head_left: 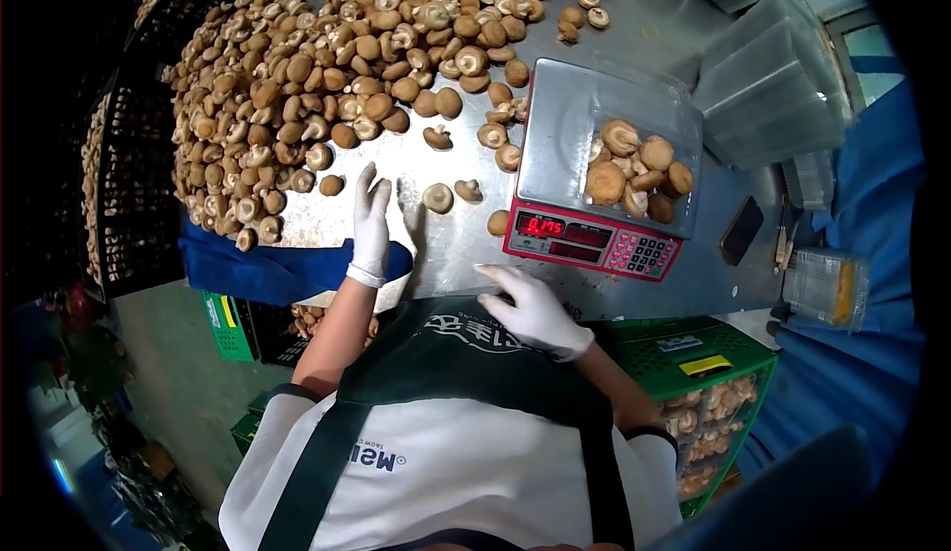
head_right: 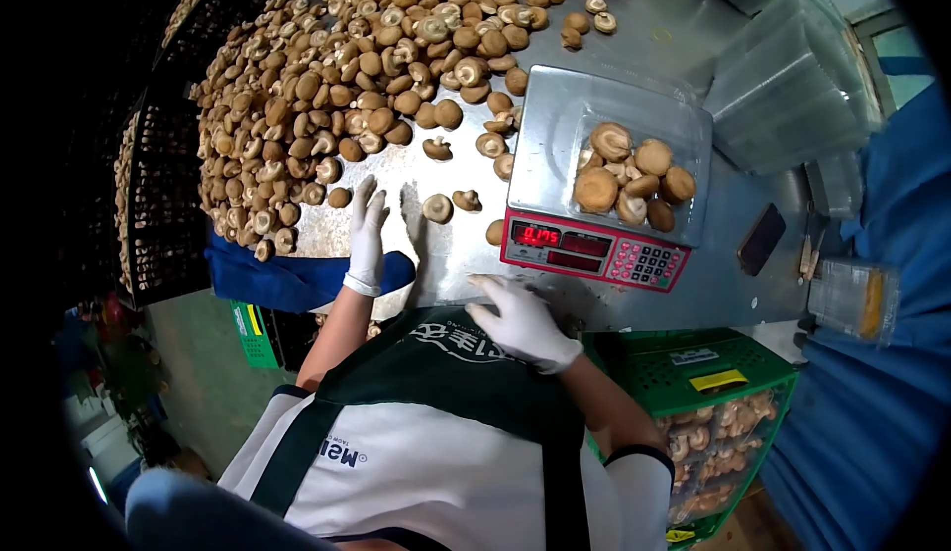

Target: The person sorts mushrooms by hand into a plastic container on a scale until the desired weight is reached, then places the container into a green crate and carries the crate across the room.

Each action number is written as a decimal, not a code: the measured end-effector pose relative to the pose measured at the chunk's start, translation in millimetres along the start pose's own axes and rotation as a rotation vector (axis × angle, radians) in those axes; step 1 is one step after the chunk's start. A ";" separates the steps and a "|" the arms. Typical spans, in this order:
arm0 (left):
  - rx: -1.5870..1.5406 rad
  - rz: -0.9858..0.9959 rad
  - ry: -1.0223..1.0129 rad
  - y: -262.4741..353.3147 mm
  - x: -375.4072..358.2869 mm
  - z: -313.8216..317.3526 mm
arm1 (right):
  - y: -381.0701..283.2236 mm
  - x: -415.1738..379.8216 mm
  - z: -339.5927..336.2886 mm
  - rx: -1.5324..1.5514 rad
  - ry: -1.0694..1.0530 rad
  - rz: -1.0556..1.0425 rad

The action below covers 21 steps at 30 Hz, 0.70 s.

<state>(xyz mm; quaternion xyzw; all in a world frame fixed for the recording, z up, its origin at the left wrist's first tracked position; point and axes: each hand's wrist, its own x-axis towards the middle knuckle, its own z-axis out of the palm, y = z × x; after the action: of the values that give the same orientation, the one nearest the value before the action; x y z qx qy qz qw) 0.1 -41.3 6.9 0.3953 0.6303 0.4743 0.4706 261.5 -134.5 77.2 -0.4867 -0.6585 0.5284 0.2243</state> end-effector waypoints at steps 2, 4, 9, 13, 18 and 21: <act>0.015 0.053 -0.100 18.3 -0.8 28.8 | -3.3 -13.1 -33.4 -0.008 0.147 -0.012; 0.042 0.136 -0.208 36.0 6.0 60.8 | -7.2 -16.6 -77.9 0.039 0.468 -0.152; 0.146 0.442 -0.419 81.7 52.3 174.1 | 19.4 -2.3 -157.8 -0.723 0.945 -0.038; 0.068 -0.092 -0.557 118.3 91.6 263.6 | 48.9 3.1 -168.4 -0.717 0.832 0.031; -0.439 -0.071 -0.633 152.3 82.5 267.5 | 43.7 -17.3 -183.5 0.041 1.211 -0.078; -0.047 0.343 -0.796 149.9 47.8 220.1 | 43.1 -30.5 -182.1 0.374 1.280 -0.051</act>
<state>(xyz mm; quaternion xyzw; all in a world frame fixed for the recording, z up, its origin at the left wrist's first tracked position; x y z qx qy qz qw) 209.3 89.2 118.4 0.6355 0.3140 0.3703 0.6003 439.4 -75.7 106.5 -0.6417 -0.3041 0.2352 0.6637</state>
